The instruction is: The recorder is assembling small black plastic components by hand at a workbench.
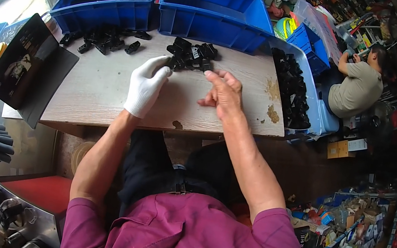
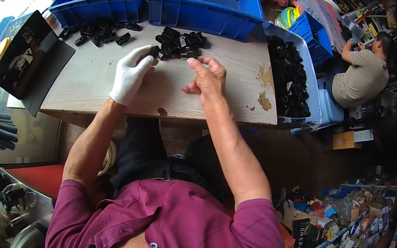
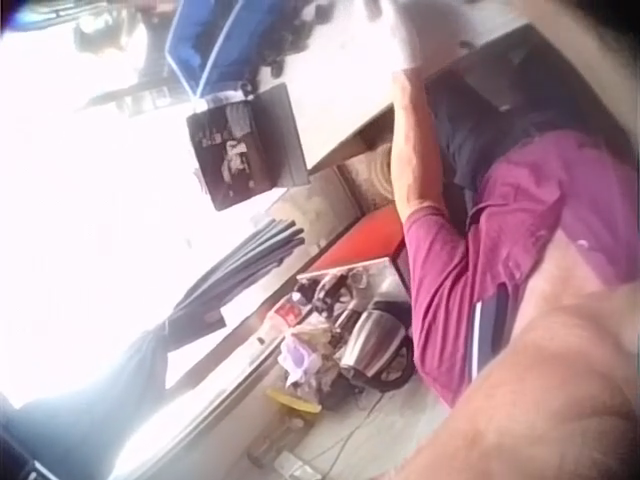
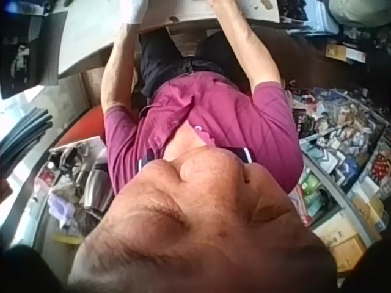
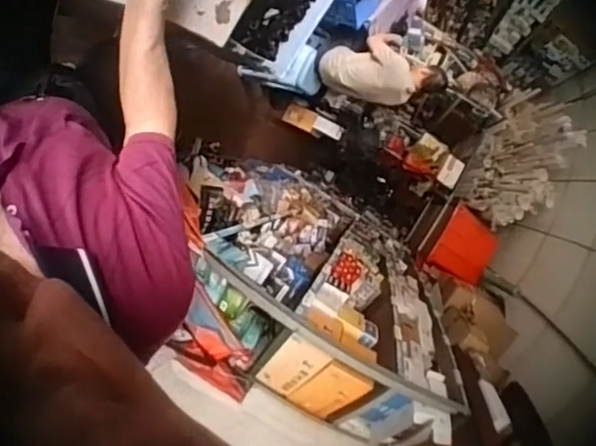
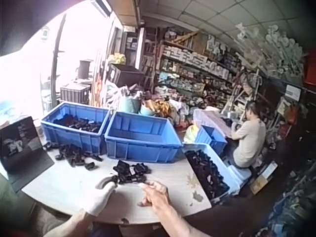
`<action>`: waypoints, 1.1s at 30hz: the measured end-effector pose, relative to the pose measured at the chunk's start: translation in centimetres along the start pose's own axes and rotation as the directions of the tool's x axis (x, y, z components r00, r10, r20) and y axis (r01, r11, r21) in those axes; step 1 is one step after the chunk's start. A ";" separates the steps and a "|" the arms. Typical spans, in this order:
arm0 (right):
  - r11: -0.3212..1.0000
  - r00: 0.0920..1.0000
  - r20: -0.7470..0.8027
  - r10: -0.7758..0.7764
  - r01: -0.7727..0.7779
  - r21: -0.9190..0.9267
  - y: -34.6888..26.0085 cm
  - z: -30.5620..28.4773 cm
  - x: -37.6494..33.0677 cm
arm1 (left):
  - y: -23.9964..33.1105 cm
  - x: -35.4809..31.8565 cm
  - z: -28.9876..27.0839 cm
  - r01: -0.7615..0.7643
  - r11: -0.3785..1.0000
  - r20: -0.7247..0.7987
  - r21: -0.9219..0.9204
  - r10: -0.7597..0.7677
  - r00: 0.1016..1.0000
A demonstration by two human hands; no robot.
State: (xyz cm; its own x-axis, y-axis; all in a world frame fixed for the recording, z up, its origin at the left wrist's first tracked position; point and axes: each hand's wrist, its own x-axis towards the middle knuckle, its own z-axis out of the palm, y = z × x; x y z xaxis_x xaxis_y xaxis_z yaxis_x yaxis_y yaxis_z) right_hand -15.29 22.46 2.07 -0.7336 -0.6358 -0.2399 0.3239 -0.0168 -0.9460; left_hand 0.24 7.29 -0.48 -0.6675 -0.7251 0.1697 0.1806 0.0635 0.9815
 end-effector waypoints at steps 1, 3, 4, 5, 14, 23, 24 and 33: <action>1.000 0.997 0.082 0.008 -0.009 0.005 0.7 0.5 -0.5 | -0.1 0.1 1.6 0.039 0.993 0.016 -0.108 -0.038 0.999; 0.992 0.982 0.164 -0.096 0.107 -0.060 1.6 0.9 -0.5 | -0.3 0.0 3.5 0.071 0.978 0.050 -0.198 -0.062 0.997; 0.992 0.982 0.160 -0.100 0.111 -0.060 1.7 1.0 -0.5 | -0.8 0.3 3.8 0.043 0.983 0.082 -0.177 -0.029 0.996; 0.992 0.980 0.172 -0.097 0.109 -0.064 1.8 1.0 -0.4 | -1.1 0.3 3.8 0.041 0.983 0.087 -0.178 -0.026 0.996; 0.927 0.969 0.230 0.092 0.001 -0.375 0.5 1.5 -0.3 | 0.4 -0.1 1.4 -0.435 0.803 0.362 0.407 0.295 0.884; 0.841 0.959 0.245 0.143 0.013 -0.541 0.6 2.0 0.4 | -0.6 -1.1 0.3 -0.712 0.313 0.595 0.628 0.396 0.699; 0.832 0.959 0.246 0.139 0.022 -0.554 0.5 2.0 0.4 | -0.6 -1.2 0.3 -0.707 0.308 0.591 0.637 0.393 0.704; 0.841 0.972 0.202 0.119 0.010 -0.541 0.7 1.8 -0.4 | 1.0 -0.8 -1.1 -0.533 0.470 0.295 0.703 0.489 0.821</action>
State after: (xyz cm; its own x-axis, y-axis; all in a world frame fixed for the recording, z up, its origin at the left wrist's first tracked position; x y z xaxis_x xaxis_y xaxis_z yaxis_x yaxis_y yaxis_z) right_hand -13.71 21.25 1.91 -0.5537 -0.7762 -0.3016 -0.0583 0.3974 -0.9158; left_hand 1.71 7.21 0.23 -0.6726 -0.3619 0.6455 -0.0675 0.8986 0.4335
